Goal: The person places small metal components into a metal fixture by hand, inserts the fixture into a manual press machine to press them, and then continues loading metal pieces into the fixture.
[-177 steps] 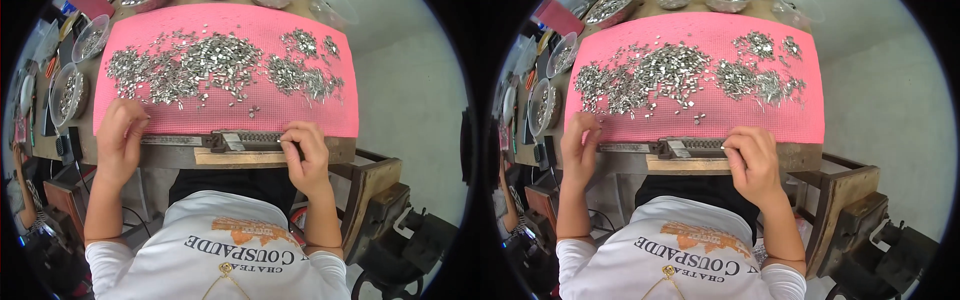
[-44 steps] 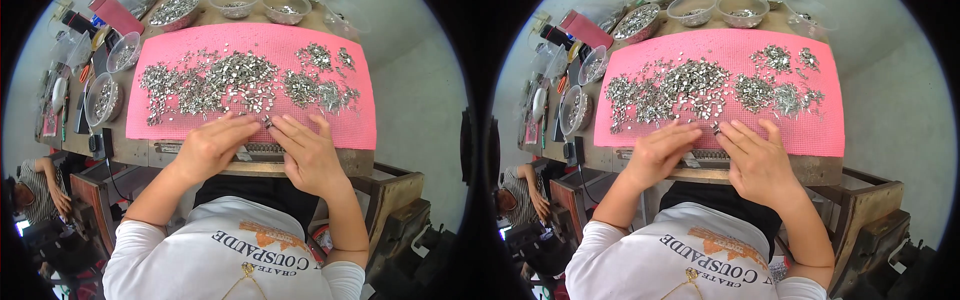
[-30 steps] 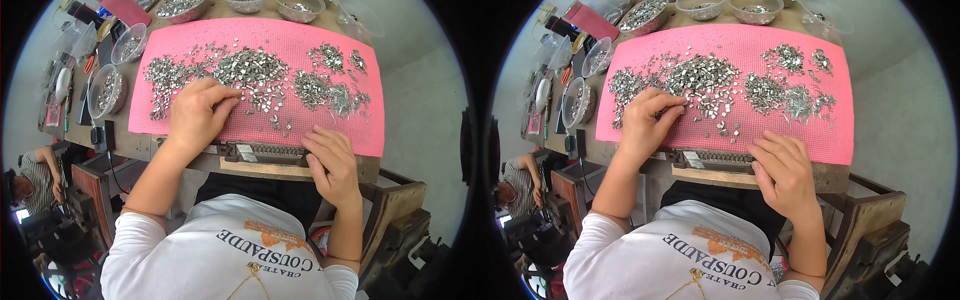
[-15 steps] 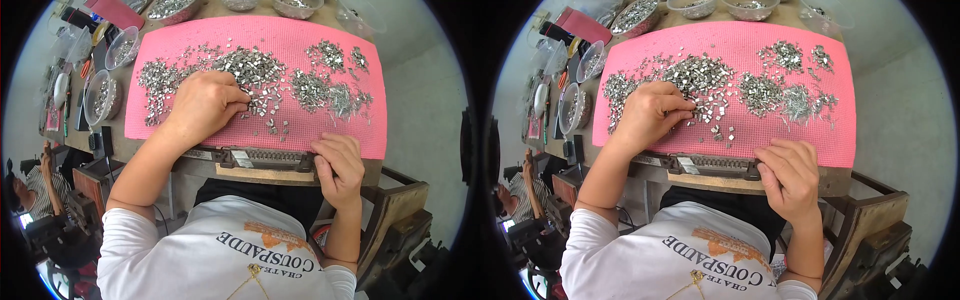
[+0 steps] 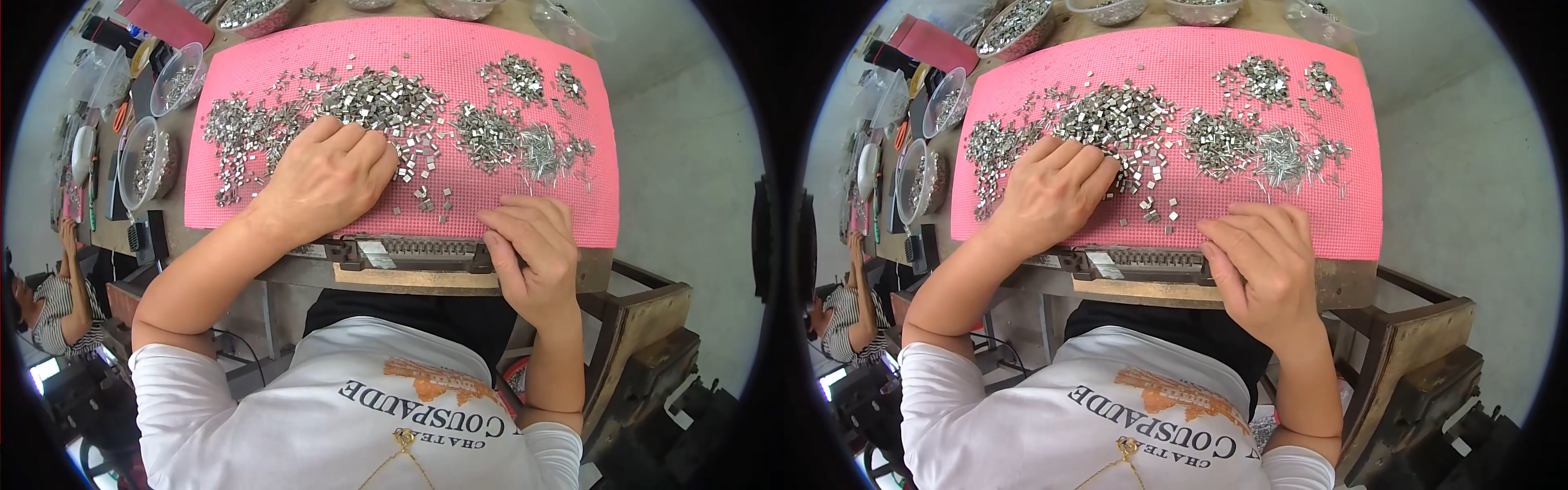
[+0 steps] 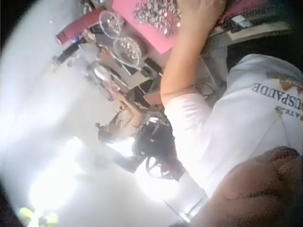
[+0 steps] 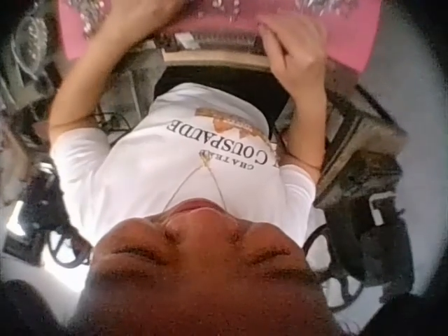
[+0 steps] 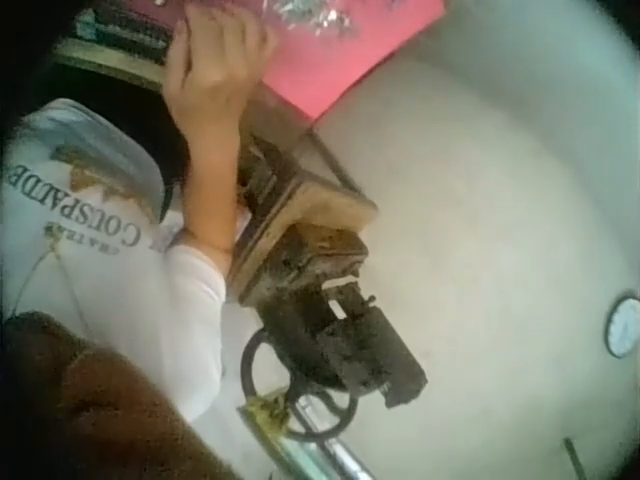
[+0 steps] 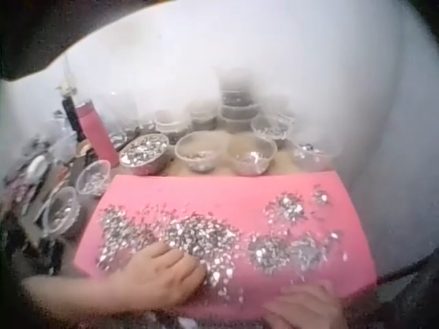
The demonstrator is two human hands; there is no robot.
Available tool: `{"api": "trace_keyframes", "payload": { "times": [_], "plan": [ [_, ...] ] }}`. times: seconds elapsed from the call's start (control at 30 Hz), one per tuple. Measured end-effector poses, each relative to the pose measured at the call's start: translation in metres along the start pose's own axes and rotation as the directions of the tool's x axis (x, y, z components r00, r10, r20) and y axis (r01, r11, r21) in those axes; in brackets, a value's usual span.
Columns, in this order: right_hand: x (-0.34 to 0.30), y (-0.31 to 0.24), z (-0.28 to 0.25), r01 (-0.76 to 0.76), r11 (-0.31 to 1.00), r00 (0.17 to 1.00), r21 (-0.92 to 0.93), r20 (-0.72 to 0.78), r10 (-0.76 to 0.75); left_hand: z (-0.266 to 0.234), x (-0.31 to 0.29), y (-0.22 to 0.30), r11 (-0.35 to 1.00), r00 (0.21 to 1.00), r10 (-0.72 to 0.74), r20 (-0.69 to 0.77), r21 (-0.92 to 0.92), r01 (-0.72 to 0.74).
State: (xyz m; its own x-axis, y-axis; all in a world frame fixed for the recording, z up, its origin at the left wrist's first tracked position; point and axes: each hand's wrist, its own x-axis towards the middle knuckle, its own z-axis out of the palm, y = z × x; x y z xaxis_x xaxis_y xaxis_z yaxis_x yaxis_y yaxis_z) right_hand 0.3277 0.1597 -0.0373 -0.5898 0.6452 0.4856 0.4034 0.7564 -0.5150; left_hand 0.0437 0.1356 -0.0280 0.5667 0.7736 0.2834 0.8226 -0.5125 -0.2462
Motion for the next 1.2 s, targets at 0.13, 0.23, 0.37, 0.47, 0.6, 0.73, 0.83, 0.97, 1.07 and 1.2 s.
{"api": "trace_keyframes", "payload": {
  "times": [0.13,0.23,0.37,0.47,0.6,0.73,0.83,0.97,1.07,1.2],
  "plan": [
    [0.007,-0.001,0.008,0.019,1.000,1.000,-0.017,0.024,-0.019,0.000,-0.006,-0.002,0.997,0.998,-0.060,0.010,-0.055,0.061],
    [0.014,0.002,0.013,0.071,0.996,0.997,-0.046,0.041,-0.069,-0.007,-0.013,0.003,0.991,0.993,-0.119,0.004,-0.056,0.119],
    [0.028,0.006,0.014,0.170,0.984,0.972,-0.060,0.175,-0.157,-0.016,-0.024,0.006,0.955,0.982,-0.190,0.005,-0.232,0.186],
    [0.034,0.005,0.015,0.207,0.972,0.954,-0.114,0.244,-0.174,-0.019,-0.024,0.004,0.880,0.958,-0.281,0.052,-0.385,0.279],
    [0.037,-0.003,0.015,0.197,0.970,0.951,-0.144,0.270,-0.153,-0.020,-0.023,0.005,0.813,0.922,-0.374,0.104,-0.442,0.380],
    [0.033,-0.009,0.018,0.123,0.979,0.963,-0.160,0.256,-0.080,-0.021,-0.023,0.006,0.817,0.916,-0.383,0.116,-0.419,0.395],
    [0.030,-0.014,0.018,0.035,0.990,0.974,-0.139,0.228,-0.003,-0.021,-0.023,0.006,0.798,0.900,-0.410,0.146,-0.420,0.432],
    [0.024,-0.011,0.025,0.007,0.992,0.992,-0.123,0.126,0.009,-0.018,-0.024,0.003,0.768,0.895,-0.418,0.154,-0.467,0.439],
    [0.021,-0.016,0.028,-0.065,0.985,0.995,-0.160,0.062,0.076,-0.016,-0.025,0.004,0.767,0.899,-0.419,0.129,-0.480,0.426],
    [0.018,-0.030,0.029,-0.147,0.966,0.985,-0.211,0.056,0.162,-0.014,-0.026,0.006,0.770,0.902,-0.423,0.086,-0.491,0.408]
  ]
}}
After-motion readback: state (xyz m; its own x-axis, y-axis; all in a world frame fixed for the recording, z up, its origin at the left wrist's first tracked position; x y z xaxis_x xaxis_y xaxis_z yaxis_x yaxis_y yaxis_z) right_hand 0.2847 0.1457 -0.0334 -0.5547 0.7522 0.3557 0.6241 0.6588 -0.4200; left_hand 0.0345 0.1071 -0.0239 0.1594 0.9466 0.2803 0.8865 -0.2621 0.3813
